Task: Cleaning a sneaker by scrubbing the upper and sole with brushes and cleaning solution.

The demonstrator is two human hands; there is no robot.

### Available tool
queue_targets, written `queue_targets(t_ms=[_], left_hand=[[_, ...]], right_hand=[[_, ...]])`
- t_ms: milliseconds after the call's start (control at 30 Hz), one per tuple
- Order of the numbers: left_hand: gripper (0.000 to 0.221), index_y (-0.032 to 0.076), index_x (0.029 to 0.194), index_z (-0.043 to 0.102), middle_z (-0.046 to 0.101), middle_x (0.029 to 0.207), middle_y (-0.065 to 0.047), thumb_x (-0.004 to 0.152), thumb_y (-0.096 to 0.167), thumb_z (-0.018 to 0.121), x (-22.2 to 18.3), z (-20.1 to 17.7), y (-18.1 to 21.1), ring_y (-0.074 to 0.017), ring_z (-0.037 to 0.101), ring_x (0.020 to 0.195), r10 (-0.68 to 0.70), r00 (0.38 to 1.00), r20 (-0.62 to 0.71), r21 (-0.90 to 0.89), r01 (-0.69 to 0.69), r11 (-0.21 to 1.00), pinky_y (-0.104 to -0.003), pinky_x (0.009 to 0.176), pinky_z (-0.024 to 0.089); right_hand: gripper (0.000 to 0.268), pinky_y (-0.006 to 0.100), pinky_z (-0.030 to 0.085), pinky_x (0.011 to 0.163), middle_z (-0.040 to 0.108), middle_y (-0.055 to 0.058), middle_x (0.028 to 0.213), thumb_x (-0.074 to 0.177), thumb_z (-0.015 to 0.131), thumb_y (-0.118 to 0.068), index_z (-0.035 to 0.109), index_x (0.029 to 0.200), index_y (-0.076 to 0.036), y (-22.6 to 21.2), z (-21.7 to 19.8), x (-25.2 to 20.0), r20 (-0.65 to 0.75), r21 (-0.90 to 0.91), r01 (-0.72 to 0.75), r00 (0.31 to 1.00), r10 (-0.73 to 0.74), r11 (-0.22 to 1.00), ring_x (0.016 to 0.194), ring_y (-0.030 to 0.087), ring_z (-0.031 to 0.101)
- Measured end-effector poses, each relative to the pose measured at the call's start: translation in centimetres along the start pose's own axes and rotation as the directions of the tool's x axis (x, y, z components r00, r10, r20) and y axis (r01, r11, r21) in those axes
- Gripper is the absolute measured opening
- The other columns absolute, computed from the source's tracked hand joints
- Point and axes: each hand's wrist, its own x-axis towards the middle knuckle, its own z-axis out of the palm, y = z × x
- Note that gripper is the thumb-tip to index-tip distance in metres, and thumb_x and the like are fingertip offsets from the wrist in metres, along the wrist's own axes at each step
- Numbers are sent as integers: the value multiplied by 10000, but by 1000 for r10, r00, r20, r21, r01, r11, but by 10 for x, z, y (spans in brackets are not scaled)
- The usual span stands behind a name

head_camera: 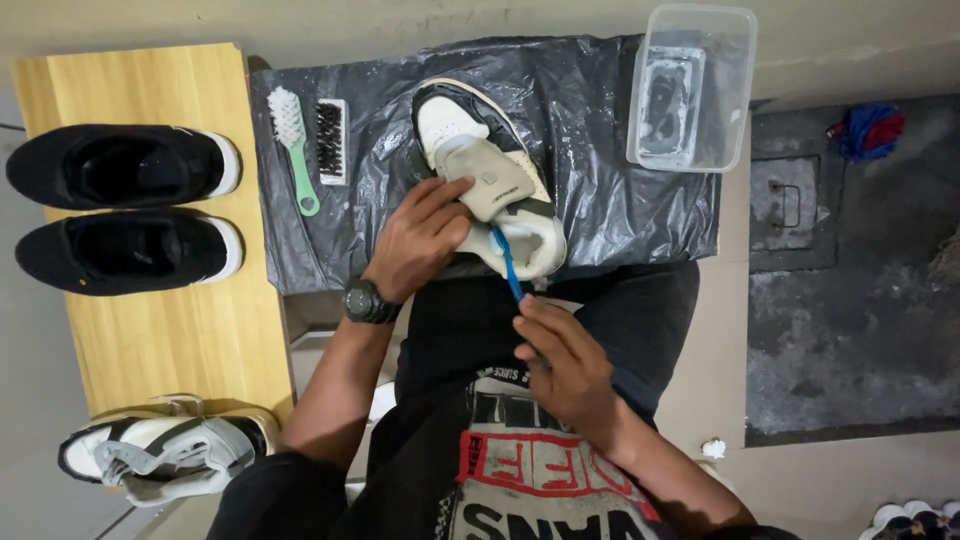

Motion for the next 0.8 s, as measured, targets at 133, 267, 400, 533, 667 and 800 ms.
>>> queue_targets(t_ms=[133,267,400,533,667,800], left_hand=[[293,40,851,604,658,873,-94,1094,86,448,14,-3,8,-333,714,1074,-5,1000,-24,54,6,999,-492,933,556],[287,76,807,590,674,885,-72,1079,97,502,26,-7,15,-309,701,1088,-60,998,12,133,58,989,-469,908,483],[218,70,798,580,698,989,-107,1014,43,576,29,0,12,-308,674,1134,-99,995,21,160,95,983,-455,918,432],[188,63,814,565,694,1002,-115,997,36,597,17,18,8,-318,667,1121,-121,992,-23,117,123,986,-475,927,426],[220,97,799,533,711,1009,-94,870,-11,711,11,24,4,-295,668,1154,-181,983,-12,-48,180,982,-507,976,387],[297,114,771,502,721,989,-52,872,-34,740,12,25,3,-283,684,1129,-256,966,-21,-142,251,958,-496,973,387]], right_hand=[[267,522,664,816,704,229,1186,947,699,-63,714,1185,57,3,14,7,34,-31,76,997,-75,997,1079,426,719],[264,525,664,792,713,224,1175,971,682,-111,728,1173,51,16,17,5,-21,28,22,1000,-21,999,1075,435,723],[302,491,669,804,727,191,1166,1014,605,-192,736,1162,37,19,10,2,-86,50,-37,995,41,998,1081,400,732],[307,495,668,807,726,195,1181,1009,601,-203,737,1142,38,19,10,-1,-103,45,-21,994,26,999,1068,406,733],[290,526,679,779,727,218,1157,988,629,-172,733,1133,56,16,14,6,-165,111,90,984,-71,990,1045,436,737],[284,560,680,770,722,222,1146,982,637,-161,724,1142,57,11,20,13,-168,153,155,977,-129,976,1040,470,724]])
